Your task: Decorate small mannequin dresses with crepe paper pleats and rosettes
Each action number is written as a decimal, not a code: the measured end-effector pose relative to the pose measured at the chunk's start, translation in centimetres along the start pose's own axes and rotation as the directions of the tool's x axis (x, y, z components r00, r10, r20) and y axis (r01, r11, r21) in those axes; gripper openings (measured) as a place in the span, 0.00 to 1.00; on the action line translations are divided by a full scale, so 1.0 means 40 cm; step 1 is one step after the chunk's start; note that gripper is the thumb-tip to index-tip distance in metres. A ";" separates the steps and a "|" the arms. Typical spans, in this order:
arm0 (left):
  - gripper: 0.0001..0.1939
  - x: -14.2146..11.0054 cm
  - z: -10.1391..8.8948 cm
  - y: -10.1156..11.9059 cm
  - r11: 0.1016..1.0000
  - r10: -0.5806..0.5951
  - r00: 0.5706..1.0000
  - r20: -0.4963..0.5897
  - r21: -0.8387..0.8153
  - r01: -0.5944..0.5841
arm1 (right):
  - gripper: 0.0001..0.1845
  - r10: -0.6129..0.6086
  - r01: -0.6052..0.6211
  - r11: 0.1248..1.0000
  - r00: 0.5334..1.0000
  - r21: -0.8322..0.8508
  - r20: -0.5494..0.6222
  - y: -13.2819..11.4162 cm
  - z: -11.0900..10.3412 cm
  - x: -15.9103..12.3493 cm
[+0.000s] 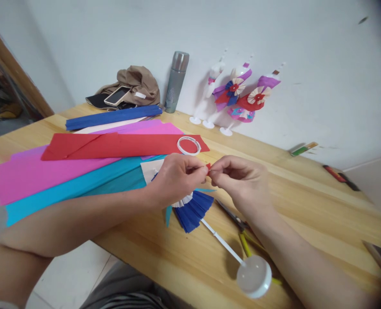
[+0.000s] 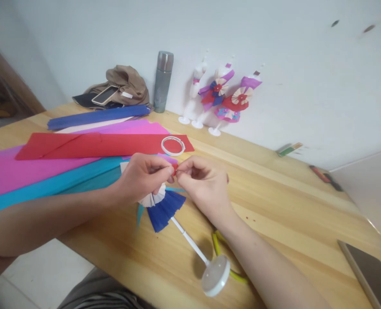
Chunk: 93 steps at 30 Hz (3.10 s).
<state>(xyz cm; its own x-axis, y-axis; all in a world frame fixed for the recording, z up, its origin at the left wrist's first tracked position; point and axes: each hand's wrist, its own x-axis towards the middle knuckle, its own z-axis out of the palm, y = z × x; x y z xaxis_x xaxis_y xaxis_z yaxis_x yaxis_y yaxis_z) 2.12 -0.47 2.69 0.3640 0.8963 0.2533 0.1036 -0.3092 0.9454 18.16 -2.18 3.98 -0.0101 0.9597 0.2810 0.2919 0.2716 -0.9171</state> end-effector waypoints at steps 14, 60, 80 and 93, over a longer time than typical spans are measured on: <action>0.13 0.003 0.000 0.017 0.978 -0.158 0.987 0.024 -0.137 0.160 | 0.05 0.255 -0.268 0.915 0.963 0.302 0.082 0.022 0.007 0.013; 0.13 0.007 -0.002 -0.008 0.971 -0.172 0.985 0.021 -0.166 0.173 | 0.08 -0.167 0.161 0.967 0.986 -0.196 -0.017 0.023 0.001 -0.005; 0.11 0.010 -0.003 -0.028 0.988 -0.127 0.992 0.028 -0.087 0.129 | 0.14 0.221 -0.259 0.935 0.960 0.242 0.173 0.027 0.005 0.021; 0.11 0.014 -0.003 -0.032 0.984 -0.165 0.986 0.031 -0.061 0.166 | 0.12 0.086 -0.103 0.987 0.986 0.121 0.142 -0.007 -0.011 0.003</action>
<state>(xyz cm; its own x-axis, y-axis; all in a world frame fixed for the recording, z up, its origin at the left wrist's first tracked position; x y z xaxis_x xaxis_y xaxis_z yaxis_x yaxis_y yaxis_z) 2.09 0.48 1.63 0.3703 0.9248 0.0878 0.1062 -0.1360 0.9850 18.48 -2.18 4.39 -0.1207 0.9799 0.1585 0.1740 0.1781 -0.9685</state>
